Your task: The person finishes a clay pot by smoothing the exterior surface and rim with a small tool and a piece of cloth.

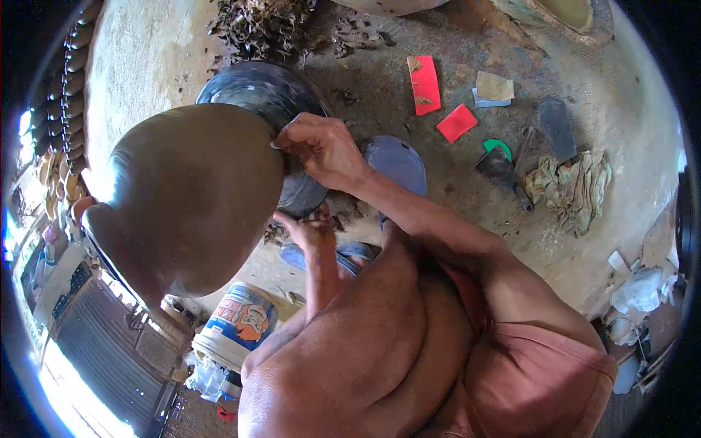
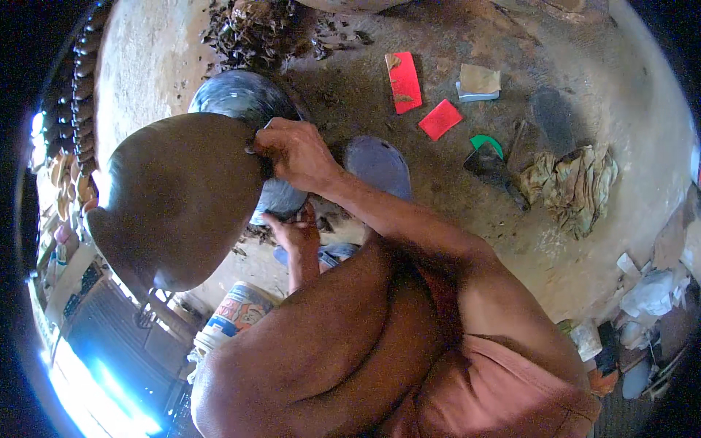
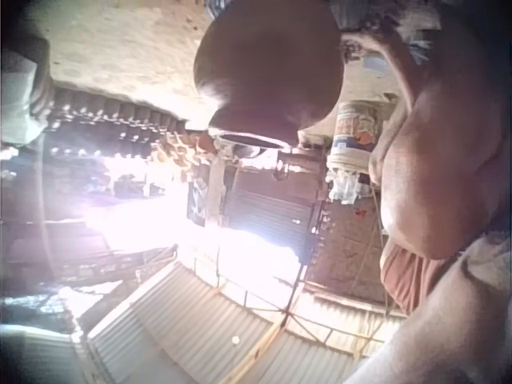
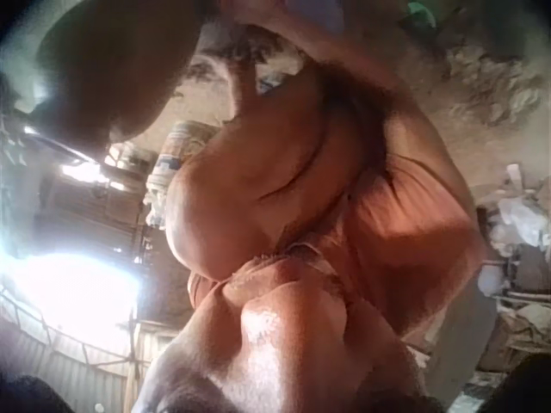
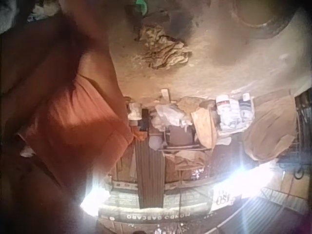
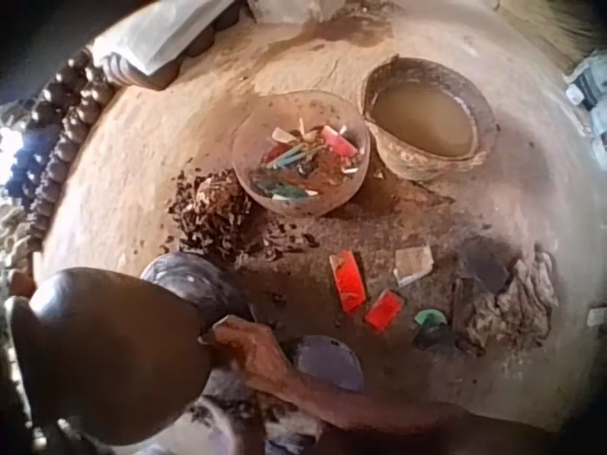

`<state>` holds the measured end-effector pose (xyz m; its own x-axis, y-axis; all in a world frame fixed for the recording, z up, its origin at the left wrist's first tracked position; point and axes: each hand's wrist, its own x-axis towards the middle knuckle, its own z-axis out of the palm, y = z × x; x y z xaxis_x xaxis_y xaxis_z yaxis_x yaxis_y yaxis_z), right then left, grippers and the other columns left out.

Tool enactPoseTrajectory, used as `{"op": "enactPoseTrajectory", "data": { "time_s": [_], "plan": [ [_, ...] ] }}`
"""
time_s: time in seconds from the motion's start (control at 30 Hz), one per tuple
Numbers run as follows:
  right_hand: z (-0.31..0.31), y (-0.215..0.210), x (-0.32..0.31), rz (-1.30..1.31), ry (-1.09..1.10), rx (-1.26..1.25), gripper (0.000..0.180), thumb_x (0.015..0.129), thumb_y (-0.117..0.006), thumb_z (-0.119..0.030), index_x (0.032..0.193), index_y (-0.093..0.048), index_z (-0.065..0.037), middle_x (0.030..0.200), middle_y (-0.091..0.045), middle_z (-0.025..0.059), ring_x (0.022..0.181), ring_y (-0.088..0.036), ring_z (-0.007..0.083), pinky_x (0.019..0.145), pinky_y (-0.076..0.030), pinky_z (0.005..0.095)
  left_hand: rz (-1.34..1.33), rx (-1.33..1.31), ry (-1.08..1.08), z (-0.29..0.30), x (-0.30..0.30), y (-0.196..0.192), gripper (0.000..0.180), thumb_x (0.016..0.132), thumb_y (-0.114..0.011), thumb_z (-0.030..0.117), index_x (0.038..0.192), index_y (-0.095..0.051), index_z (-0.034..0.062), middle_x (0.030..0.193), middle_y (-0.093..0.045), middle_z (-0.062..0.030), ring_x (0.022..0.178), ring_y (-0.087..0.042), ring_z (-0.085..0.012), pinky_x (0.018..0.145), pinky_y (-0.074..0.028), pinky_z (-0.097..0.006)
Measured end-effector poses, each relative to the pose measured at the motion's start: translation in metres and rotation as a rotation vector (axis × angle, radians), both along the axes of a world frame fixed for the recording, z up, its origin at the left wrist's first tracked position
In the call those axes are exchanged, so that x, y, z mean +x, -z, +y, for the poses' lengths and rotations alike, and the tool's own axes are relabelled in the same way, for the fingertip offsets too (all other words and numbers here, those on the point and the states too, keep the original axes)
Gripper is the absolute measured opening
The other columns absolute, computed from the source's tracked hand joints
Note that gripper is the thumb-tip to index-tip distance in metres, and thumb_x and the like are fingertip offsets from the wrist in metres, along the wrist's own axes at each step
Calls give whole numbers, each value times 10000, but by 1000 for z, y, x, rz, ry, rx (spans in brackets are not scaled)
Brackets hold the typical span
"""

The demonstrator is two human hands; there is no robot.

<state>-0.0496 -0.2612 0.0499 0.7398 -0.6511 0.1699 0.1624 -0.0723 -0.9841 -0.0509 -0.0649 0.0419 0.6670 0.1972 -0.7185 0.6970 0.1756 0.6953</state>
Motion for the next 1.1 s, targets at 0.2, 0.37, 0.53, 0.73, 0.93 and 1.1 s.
{"op": "enactPoseTrajectory", "data": {
  "time_s": [0.2, 0.37, 0.53, 0.73, 0.93, 1.1],
  "plan": [
    [-2, -1, 5, -34, -32, 39, 304, 726, -595, 148, 975, -713, 18, 917, -684, 140, 801, -704, 266, 692, -554, 347, 303, -95, 146, 5, 0, -21, 846, 957, -464, 766, 1509, -431, 125, 1486, -486, -134, 1314, -497, -360, 1094, -442, -544],
    [5, -3, 18, 19, -16, 23, 305, 687, -665, 99, 970, -707, -5, 883, -661, 143, 785, -687, 269, 689, -532, 371, -39, -33, 322, 66, 63, 3, 751, 1011, -420, 669, 1499, -470, 100, 1503, -511, -196, 1372, -510, -376, 1136, -432, -578],
    [9, 0, 21, 9, -19, 1, 279, 675, -671, 96, 930, -688, -15, 856, -665, 132, 784, -682, 309, 689, -521, 406, 113, -240, 105, 16, -5, -3, 824, 983, -475, 736, 1511, -430, 105, 1447, -515, -170, 1258, -550, -376, 1078, -461, -554],
    [-1, -10, 15, 82, -8, 4, 259, 667, -626, 116, 893, -663, -5, 827, -664, 150, 810, -682, 348, 693, -523, 428, 197, -70, 173, 18, 27, -34, 701, 997, -493, 657, 1480, -489, 149, 1441, -547, -178, 1356, -511, -373, 1099, -437, -554],
    [10, -6, 20, 36, 34, -2, 234, 688, -648, 94, 894, -674, -13, 827, -668, 163, 800, -688, 362, 688, -523, 437, -124, 50, 150, 48, 39, 21, 711, 1020, -442, 633, 1461, -475, 76, 1433, -561, -172, 1293, -564, -366, 1099, -483, -554],
    [-2, -3, 16, 52, 28, -4, 232, 693, -654, 82, 905, -680, -9, 844, -682, 175, 810, -698, 372, 704, -535, 433, 304, -219, 233, 6, -20, -19, 746, 1006, -471, 692, 1489, -420, 125, 1498, -473, -161, 1248, -581, -320, 968, -533, -541]
  ]
}}
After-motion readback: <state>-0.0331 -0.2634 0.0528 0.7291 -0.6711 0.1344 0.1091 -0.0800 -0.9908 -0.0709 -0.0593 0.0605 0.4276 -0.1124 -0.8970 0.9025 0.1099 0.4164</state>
